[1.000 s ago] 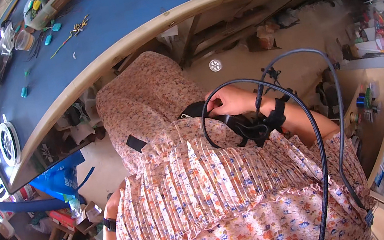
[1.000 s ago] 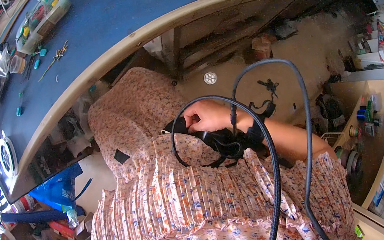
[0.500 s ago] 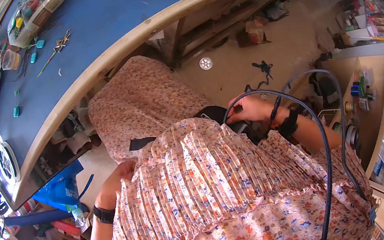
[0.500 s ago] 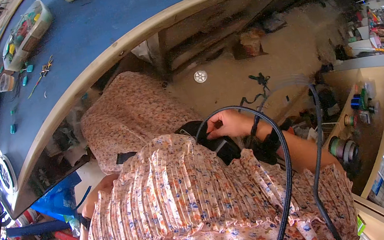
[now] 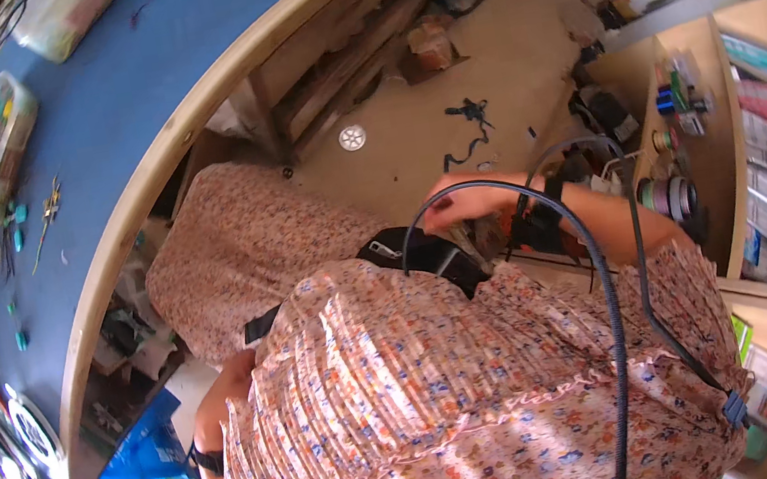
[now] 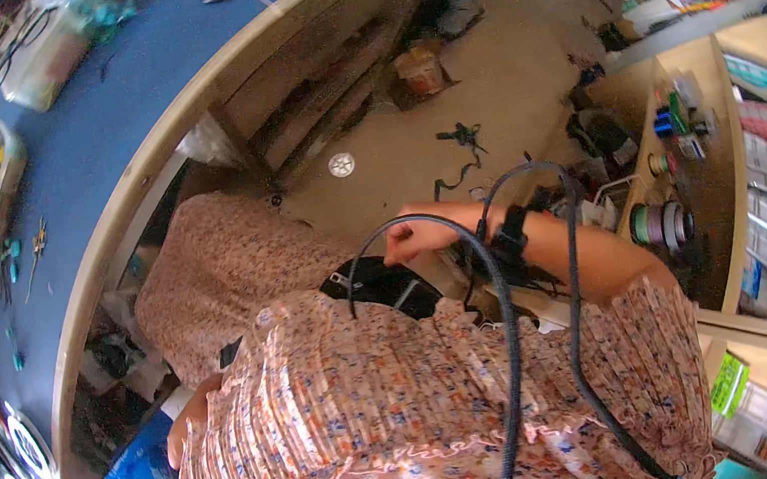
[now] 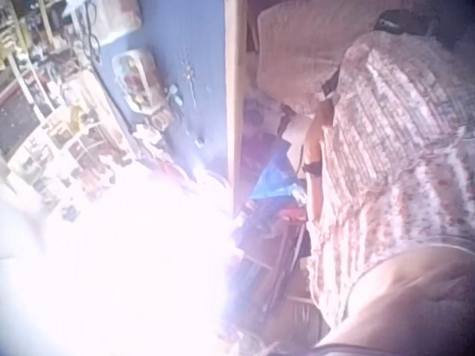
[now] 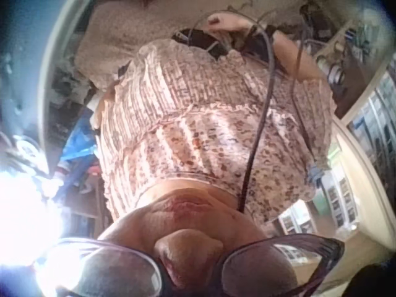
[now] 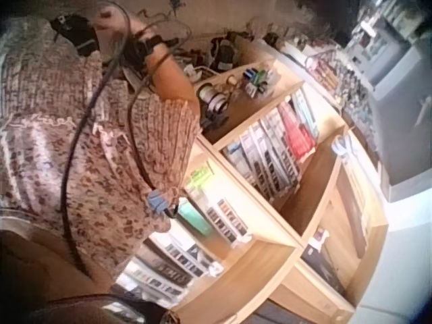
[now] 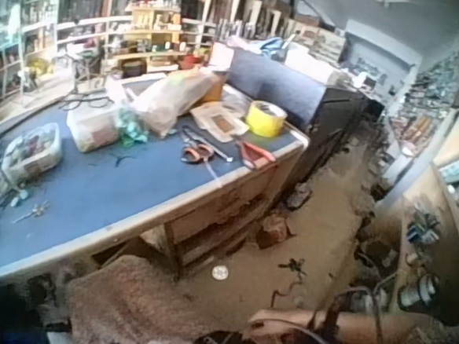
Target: Assembling small fishing lures and inspecting a black cable with a connector at a shop workbench.
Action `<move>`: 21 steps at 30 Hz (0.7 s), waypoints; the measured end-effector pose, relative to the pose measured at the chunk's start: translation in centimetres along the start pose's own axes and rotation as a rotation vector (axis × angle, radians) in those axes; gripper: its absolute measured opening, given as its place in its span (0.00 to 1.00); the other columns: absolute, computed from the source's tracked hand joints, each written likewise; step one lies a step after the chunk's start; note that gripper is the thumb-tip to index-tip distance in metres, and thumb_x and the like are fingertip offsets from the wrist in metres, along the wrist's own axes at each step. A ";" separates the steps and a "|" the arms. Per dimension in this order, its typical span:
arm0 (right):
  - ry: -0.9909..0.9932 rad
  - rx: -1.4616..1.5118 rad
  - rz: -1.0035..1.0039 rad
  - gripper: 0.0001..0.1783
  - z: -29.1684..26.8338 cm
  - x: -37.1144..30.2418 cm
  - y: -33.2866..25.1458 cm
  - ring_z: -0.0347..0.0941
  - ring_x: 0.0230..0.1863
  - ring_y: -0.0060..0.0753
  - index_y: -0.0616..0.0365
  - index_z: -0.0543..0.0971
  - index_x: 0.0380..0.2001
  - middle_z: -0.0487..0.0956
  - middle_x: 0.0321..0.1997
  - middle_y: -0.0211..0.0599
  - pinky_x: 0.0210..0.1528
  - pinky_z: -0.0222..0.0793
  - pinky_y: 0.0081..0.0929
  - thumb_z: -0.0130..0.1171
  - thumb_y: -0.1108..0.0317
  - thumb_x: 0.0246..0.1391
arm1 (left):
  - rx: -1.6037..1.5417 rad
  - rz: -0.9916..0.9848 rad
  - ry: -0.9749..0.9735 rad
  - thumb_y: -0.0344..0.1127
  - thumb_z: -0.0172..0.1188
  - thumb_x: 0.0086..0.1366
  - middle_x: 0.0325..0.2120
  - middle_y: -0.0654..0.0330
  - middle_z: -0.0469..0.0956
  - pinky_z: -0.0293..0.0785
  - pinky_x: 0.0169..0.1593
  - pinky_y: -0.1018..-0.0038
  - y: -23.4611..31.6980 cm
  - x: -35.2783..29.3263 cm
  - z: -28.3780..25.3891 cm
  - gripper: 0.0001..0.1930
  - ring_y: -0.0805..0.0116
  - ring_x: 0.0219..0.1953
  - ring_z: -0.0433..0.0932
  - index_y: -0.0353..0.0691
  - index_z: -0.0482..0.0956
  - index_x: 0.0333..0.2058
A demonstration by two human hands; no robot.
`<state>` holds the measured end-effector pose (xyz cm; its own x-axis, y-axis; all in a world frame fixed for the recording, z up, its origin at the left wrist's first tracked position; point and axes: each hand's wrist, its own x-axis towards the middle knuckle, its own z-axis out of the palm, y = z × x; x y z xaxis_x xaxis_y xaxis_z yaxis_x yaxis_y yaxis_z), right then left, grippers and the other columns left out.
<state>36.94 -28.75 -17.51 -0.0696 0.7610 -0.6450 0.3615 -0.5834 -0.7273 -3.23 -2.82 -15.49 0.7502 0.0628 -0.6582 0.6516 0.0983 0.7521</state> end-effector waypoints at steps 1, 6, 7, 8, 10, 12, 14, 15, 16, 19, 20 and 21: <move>0.009 -0.091 0.007 0.18 -1.3 -0.2 0.6 0.73 0.26 0.24 0.62 0.79 0.29 0.78 0.22 0.36 0.28 0.66 0.28 0.63 0.55 0.52 | -0.039 -0.013 0.032 0.34 0.57 0.65 0.31 0.63 0.74 0.67 0.39 0.76 0.3 -0.8 0.2 0.09 0.77 0.36 0.69 0.33 0.73 0.35; -0.079 -0.855 0.381 0.09 -7.1 -4.7 -0.4 0.69 0.23 0.47 0.61 0.77 0.20 0.75 0.20 0.46 0.27 0.65 0.39 0.60 0.65 0.40 | -0.149 -0.038 0.156 0.35 0.57 0.65 0.32 0.62 0.74 0.67 0.40 0.76 2.5 -3.4 1.6 0.09 0.75 0.37 0.69 0.34 0.72 0.34; -0.167 -0.919 0.480 0.08 -7.6 -5.5 -1.5 0.70 0.21 0.45 0.60 0.78 0.19 0.76 0.19 0.44 0.26 0.65 0.39 0.60 0.66 0.37 | -0.162 -0.043 0.178 0.35 0.57 0.65 0.32 0.62 0.74 0.67 0.40 0.76 2.9 -3.8 1.8 0.09 0.75 0.37 0.69 0.34 0.72 0.34; -0.345 -0.870 0.389 0.08 -8.3 -7.1 -2.8 0.71 0.20 0.42 0.58 0.81 0.22 0.77 0.19 0.42 0.25 0.65 0.36 0.60 0.65 0.36 | -0.171 -0.045 0.201 0.35 0.57 0.65 0.32 0.62 0.74 0.67 0.40 0.76 3.4 -4.1 2.1 0.10 0.75 0.38 0.69 0.34 0.71 0.34; -0.620 -0.751 0.383 0.09 -8.1 -8.1 -5.3 0.75 0.23 0.34 0.57 0.83 0.27 0.80 0.21 0.37 0.26 0.69 0.32 0.61 0.64 0.43 | -0.187 -0.054 0.235 0.36 0.57 0.65 0.32 0.61 0.74 0.67 0.41 0.76 4.2 -4.5 2.4 0.10 0.75 0.38 0.69 0.34 0.71 0.33; -0.749 -0.530 0.498 0.11 -8.4 -9.3 -7.1 0.77 0.25 0.28 0.58 0.83 0.29 0.82 0.24 0.35 0.27 0.72 0.27 0.61 0.62 0.48 | -0.203 -0.064 0.263 0.36 0.57 0.65 0.33 0.61 0.74 0.67 0.41 0.76 4.8 -4.7 2.8 0.10 0.74 0.38 0.69 0.35 0.70 0.32; -0.736 -0.057 0.507 0.13 -9.5 -10.1 -7.8 0.78 0.27 0.25 0.59 0.84 0.30 0.83 0.27 0.34 0.29 0.75 0.24 0.62 0.60 0.51 | -0.224 -0.076 0.289 0.36 0.58 0.65 0.33 0.60 0.74 0.67 0.42 0.76 5.1 -4.8 3.1 0.10 0.74 0.39 0.70 0.35 0.70 0.32; -0.689 0.004 0.560 0.17 -10.4 -10.5 -7.7 0.79 0.30 0.25 0.61 0.82 0.38 0.83 0.31 0.36 0.35 0.77 0.21 0.58 0.57 0.58 | -0.235 -0.081 0.298 0.36 0.58 0.65 0.33 0.60 0.74 0.67 0.42 0.76 5.1 -4.9 3.2 0.11 0.73 0.39 0.70 0.35 0.69 0.32; -0.622 -0.021 0.659 0.17 -10.4 -10.9 -7.3 0.80 0.32 0.26 0.61 0.82 0.39 0.83 0.32 0.38 0.35 0.78 0.22 0.57 0.57 0.58 | -0.237 -0.077 0.303 0.37 0.58 0.65 0.34 0.60 0.74 0.67 0.42 0.76 5.0 -4.9 3.3 0.11 0.73 0.39 0.70 0.35 0.69 0.31; -0.753 -0.019 0.888 0.19 -9.3 -11.2 -5.8 0.80 0.36 0.31 0.61 0.81 0.42 0.83 0.36 0.42 0.37 0.79 0.27 0.59 0.56 0.58 | -0.193 -0.017 0.288 0.37 0.58 0.64 0.35 0.59 0.74 0.66 0.45 0.75 3.9 -5.1 2.8 0.12 0.71 0.40 0.70 0.36 0.68 0.30; -0.828 0.118 0.719 0.30 -7.9 -11.3 -5.4 0.80 0.38 0.36 0.66 0.78 0.46 0.82 0.39 0.46 0.40 0.79 0.31 0.52 0.46 0.60 | -0.132 0.006 0.277 0.37 0.58 0.64 0.35 0.59 0.74 0.67 0.45 0.75 3.3 -5.2 2.5 0.12 0.71 0.40 0.71 0.37 0.67 0.30; -0.849 0.388 0.479 0.33 -6.6 -11.3 -5.4 0.80 0.39 0.37 0.67 0.77 0.46 0.81 0.40 0.47 0.40 0.79 0.32 0.48 0.43 0.60 | -0.150 -0.004 0.262 0.35 0.58 0.64 0.36 0.59 0.74 0.66 0.46 0.74 2.6 -5.3 2.2 0.10 0.70 0.41 0.71 0.37 0.68 0.30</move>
<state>41.96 -32.34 -4.75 -0.6816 0.0647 -0.7288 0.2110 -0.9364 -0.2805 -5.25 -5.03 -9.96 0.6806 0.3139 -0.6620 0.6161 0.2436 0.7490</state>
